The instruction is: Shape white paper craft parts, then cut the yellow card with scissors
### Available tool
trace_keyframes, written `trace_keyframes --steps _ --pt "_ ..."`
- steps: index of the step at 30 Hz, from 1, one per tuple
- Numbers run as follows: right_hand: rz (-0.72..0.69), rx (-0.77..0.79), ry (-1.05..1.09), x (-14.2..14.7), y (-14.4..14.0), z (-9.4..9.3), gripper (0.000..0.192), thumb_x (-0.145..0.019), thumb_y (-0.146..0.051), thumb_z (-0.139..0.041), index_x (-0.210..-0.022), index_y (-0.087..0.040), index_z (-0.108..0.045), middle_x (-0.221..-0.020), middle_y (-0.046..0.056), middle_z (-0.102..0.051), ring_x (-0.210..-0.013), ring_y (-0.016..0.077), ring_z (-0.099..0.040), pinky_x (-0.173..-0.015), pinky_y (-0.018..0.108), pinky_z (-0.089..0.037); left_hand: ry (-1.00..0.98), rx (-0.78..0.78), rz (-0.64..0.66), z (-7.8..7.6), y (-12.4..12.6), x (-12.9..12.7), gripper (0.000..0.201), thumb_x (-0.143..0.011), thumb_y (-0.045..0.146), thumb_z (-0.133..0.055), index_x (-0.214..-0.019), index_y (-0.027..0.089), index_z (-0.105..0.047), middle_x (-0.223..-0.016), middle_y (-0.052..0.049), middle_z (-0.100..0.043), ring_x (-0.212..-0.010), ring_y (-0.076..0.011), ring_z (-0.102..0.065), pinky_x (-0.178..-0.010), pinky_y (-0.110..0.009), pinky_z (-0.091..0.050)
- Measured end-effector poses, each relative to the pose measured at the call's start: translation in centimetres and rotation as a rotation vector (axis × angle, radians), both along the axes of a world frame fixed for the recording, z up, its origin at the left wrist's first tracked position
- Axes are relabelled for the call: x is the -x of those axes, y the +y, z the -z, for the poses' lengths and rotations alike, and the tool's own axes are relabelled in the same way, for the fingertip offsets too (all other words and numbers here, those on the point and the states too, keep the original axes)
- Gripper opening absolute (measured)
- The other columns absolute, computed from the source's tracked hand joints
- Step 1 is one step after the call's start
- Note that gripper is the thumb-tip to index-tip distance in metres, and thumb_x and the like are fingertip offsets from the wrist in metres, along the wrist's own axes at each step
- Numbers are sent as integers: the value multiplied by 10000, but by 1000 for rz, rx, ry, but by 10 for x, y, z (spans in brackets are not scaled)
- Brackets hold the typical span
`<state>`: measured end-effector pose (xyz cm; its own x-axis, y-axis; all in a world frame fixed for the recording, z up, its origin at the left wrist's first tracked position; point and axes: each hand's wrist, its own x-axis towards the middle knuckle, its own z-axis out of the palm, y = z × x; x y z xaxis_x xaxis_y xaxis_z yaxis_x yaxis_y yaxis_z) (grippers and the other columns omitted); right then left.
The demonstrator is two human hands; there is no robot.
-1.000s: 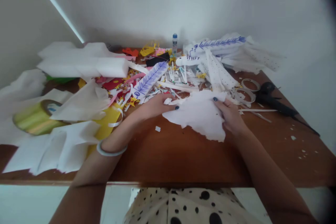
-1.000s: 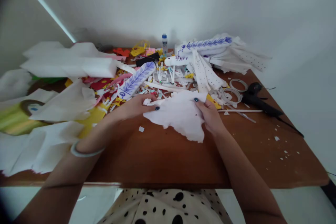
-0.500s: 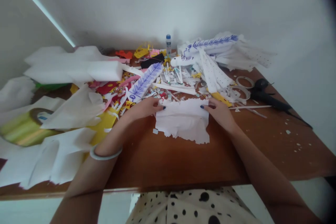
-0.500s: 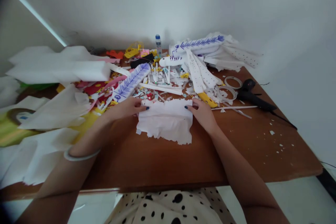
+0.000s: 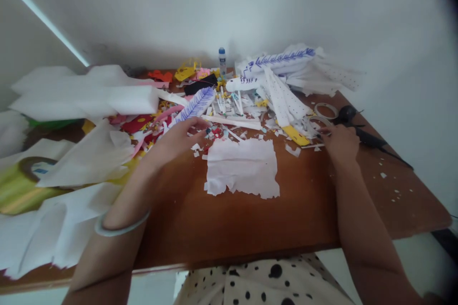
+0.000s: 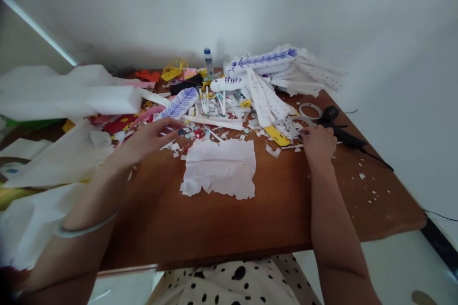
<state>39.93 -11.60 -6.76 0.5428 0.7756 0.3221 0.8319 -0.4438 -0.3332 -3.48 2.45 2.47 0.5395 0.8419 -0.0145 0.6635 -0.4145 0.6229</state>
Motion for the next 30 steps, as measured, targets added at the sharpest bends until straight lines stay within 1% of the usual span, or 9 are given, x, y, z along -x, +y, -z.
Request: trace_keyframes --steps 5,8,10,13,15,18,21,23,30 --pt "31 -128 75 10 2 -7 119 -767 -227 -540 -737 -182 -646 -902 167 -576 -1061 424 -430 -831 649 -308 7 53 78 2 -6 -2 312 -844 488 -519 -996 245 -643 -982 6 -692 -856 -180 -621 -747 -272 -460" --pt "42 -283 149 25 2 -23 117 -804 -217 -504 -836 -189 -613 -997 165 -572 -1141 389 -396 -945 639 -249 -10 46 60 -2 -8 -2 280 -851 449 -517 -1004 252 -646 -995 8 -692 -824 -167 -626 -726 -265 -466" --pt "16 -402 226 43 4 -31 145 -825 -215 -492 -937 -193 -581 -1105 150 -552 -1170 326 -398 -1025 572 -232 -42 38 29 -5 -12 -4 271 -860 427 -509 -1021 252 -638 -1037 1 -687 -807 -158 -628 -712 -263 -475" --pt "-85 -515 450 82 9 -34 192 -836 -314 -536 -997 -211 -547 -1057 88 -575 -981 228 -529 -923 446 -408 -125 26 71 -10 -24 -11 247 -879 378 -496 -1046 245 -622 -1109 -14 -665 -897 -164 -631 -760 -271 -489" --pt "-214 -489 743 112 11 -31 226 -818 -408 -577 -959 -231 -564 -941 42 -612 -809 175 -577 -749 354 -493 -157 5 155 -13 -36 -18 249 -889 341 -492 -1087 242 -605 -1142 -22 -644 -940 -161 -624 -818 -286 -489" --pt "-355 -399 1110 150 10 -26 262 -791 -467 -605 -924 -240 -609 -906 25 -652 -743 145 -612 -596 264 -505 -159 -95 276 -19 -56 -30 247 -896 316 -512 -1124 248 -579 -1161 -25 -626 -1012 -167 -598 -882 -303 -474" --pt "-391 -302 1653 170 4 -26 266 -691 -406 -741 -868 -240 -631 -864 -4 -656 -759 115 -625 -522 176 -479 -109 -207 356 -21 -70 -38 273 -895 296 -541 -1164 245 -548 -1188 -33 -612 -1107 -186 -559 -949 -328 -441" --pt "-392 -256 1871 176 1 -27 278 -650 -368 -787 -837 -238 -629 -834 -17 -646 -762 107 -617 -532 164 -484 -44 -253 414 -17 -74 -43 298 -878 292 -582 -1167 236 -537 -1181 -40 -619 -1128 -205 -553 -969 -350 -426" --pt "-490 -183 1852 175 -1 -33 293 -641 -411 -776 -757 -219 -588 -676 -22 -552 -541 90 -435 -448 203 -399 27 -296 507 11 -73 -54 242 -873 241 -592 -1108 232 -534 -1126 -49 -650 -1073 -217 -592 -947 -367 -425"
